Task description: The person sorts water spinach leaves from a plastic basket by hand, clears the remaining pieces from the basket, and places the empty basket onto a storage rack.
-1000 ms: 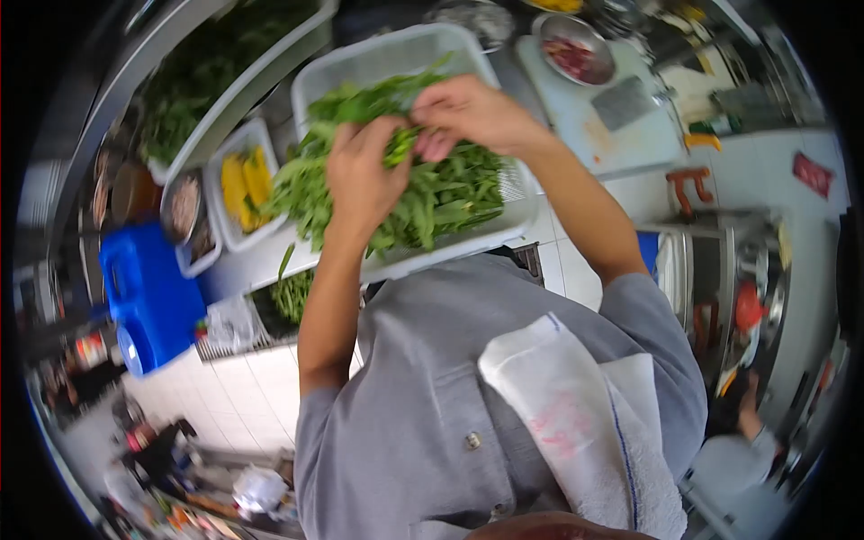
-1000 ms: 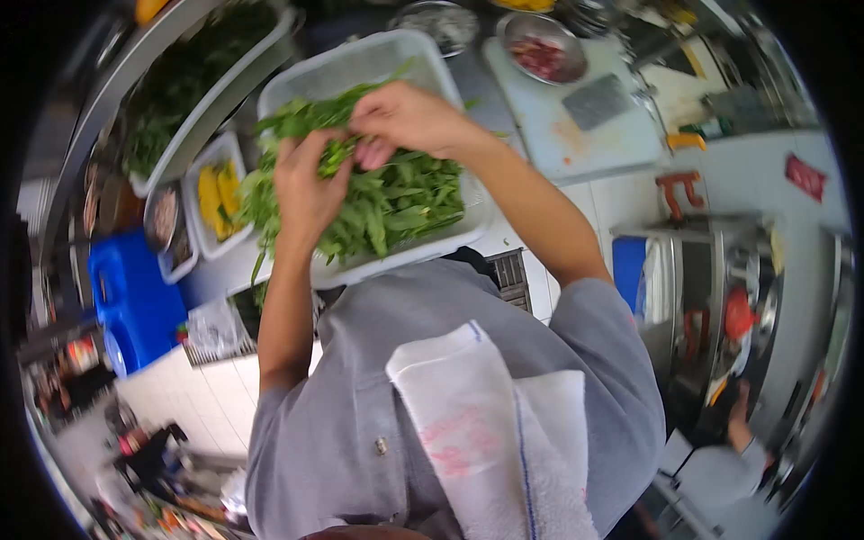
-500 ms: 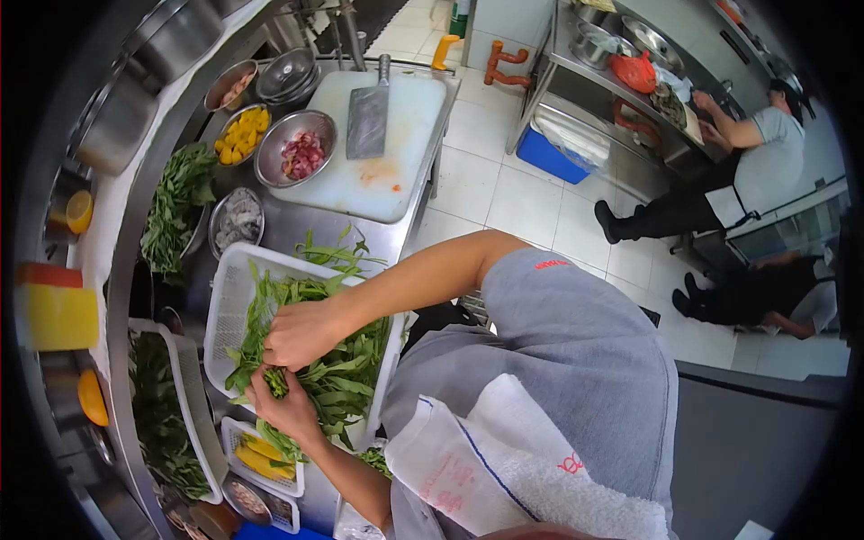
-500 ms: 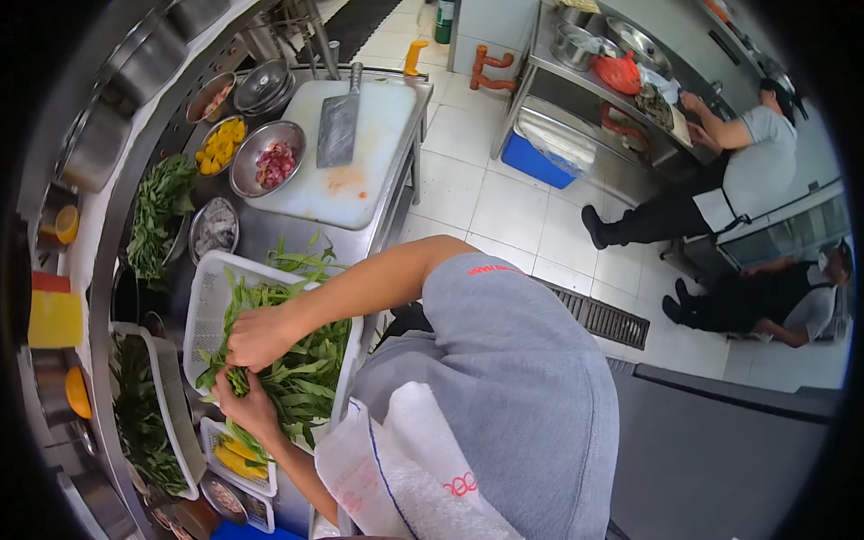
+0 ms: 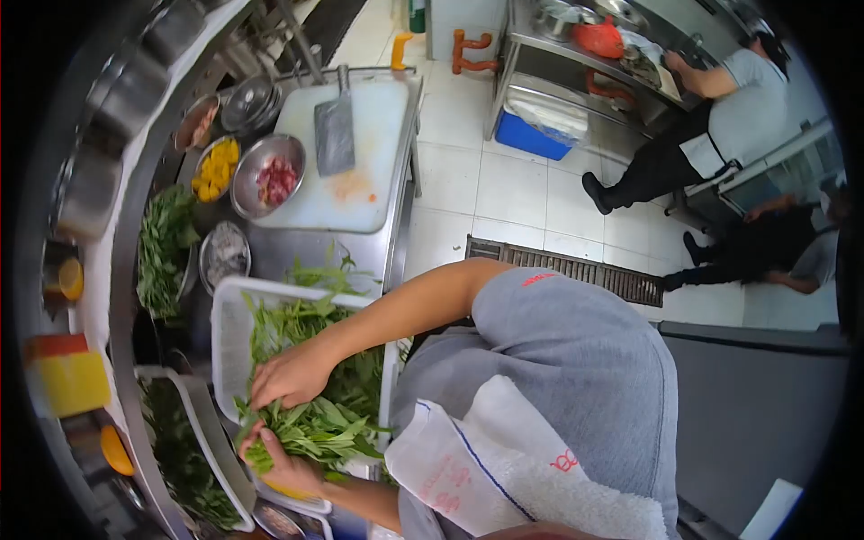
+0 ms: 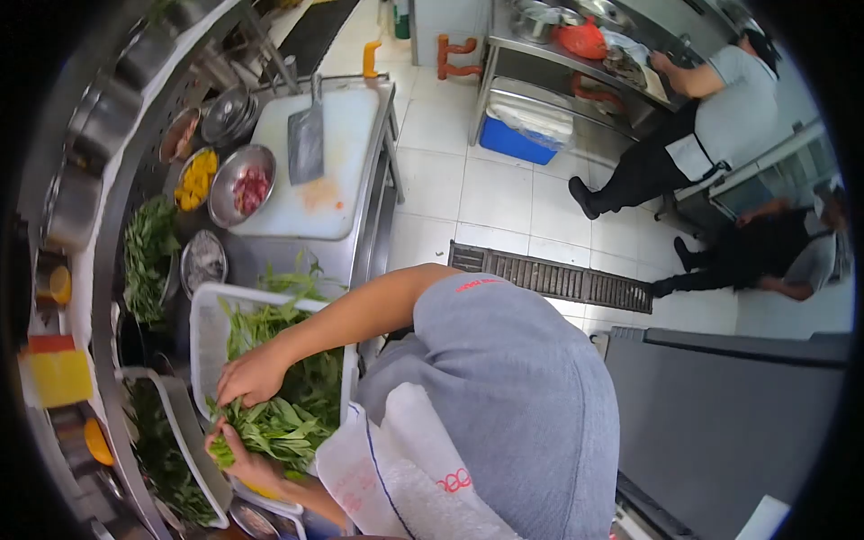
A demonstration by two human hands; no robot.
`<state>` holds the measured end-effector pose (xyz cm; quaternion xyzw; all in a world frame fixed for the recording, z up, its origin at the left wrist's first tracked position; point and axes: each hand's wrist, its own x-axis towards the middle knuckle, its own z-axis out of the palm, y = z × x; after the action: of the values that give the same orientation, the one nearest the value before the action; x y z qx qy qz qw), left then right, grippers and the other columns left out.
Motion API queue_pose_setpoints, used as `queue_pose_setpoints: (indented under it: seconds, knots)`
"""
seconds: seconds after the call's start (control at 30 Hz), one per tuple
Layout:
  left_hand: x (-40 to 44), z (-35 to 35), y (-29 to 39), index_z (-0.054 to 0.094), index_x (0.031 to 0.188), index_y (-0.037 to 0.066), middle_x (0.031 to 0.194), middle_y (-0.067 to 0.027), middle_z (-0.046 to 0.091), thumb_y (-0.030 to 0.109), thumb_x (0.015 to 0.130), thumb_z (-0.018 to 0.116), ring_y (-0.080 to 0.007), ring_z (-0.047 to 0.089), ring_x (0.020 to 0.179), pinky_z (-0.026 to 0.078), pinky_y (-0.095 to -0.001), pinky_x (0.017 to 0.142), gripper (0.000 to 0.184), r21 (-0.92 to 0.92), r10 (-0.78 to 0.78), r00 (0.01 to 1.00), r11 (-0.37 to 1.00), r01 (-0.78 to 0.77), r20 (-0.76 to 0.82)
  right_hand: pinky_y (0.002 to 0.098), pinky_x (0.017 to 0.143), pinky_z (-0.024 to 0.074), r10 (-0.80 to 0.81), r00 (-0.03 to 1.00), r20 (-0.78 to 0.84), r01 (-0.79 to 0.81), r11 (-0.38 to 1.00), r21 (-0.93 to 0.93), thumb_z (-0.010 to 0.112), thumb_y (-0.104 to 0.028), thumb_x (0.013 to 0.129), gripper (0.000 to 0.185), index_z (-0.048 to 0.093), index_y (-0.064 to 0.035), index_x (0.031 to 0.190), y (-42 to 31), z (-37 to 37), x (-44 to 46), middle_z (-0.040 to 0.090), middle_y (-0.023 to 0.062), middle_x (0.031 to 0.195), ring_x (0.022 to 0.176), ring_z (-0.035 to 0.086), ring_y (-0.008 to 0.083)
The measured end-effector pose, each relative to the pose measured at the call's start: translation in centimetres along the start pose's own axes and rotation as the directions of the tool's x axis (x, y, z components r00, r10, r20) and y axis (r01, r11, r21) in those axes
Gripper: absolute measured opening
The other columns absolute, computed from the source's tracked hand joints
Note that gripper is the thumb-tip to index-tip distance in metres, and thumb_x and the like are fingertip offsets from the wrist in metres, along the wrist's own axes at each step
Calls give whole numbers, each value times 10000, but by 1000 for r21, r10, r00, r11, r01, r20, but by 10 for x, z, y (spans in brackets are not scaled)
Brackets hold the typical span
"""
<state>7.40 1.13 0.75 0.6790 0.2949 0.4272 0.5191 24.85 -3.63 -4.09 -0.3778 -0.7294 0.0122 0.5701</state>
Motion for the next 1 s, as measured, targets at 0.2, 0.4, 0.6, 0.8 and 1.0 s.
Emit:
queue_pose_setpoints:
  seconds: [0.2,0.4,0.6,0.8,1.0]
  knots:
    - [-11,-23,-8,556,1018,-11,947,-87,594,89,847,630,-159,552,856,444,-284,790,211,122,17,996,992,-6,-84,438,794,475,352,931,95,-346,935,-80,641,-84,688,240,638,-38,924,-35,17,10,610,145,898,887,584,345]
    - [-36,-71,-1,503,1012,13,968,-151,608,62,830,642,-232,584,904,484,-356,827,235,-152,-33,931,988,-24,-363,412,772,498,506,634,585,-486,849,-207,636,-103,804,258,645,-42,1055,-13,-16,6,661,162,945,884,635,319]
    - [-76,-153,-15,482,1056,12,984,-172,593,198,846,692,-269,574,941,462,-430,907,351,-73,144,894,979,-192,-424,413,722,497,628,718,302,-396,724,-564,609,-90,814,161,672,-39,953,42,-63,14,666,173,846,802,642,334]
    - [-98,-146,-8,493,1028,26,940,-153,557,191,797,744,-232,533,931,420,-406,914,378,-129,135,894,970,-208,-427,425,720,499,624,471,624,-205,765,-611,614,-86,807,109,673,-50,892,94,-2,-12,655,151,820,807,633,310]
    - [-113,-139,4,499,1022,28,916,-151,547,154,776,733,-238,527,913,440,-369,849,362,-178,81,855,964,-198,-513,349,643,469,607,487,628,-448,791,-417,647,-147,837,97,653,-53,857,116,-5,2,610,68,738,733,597,190]
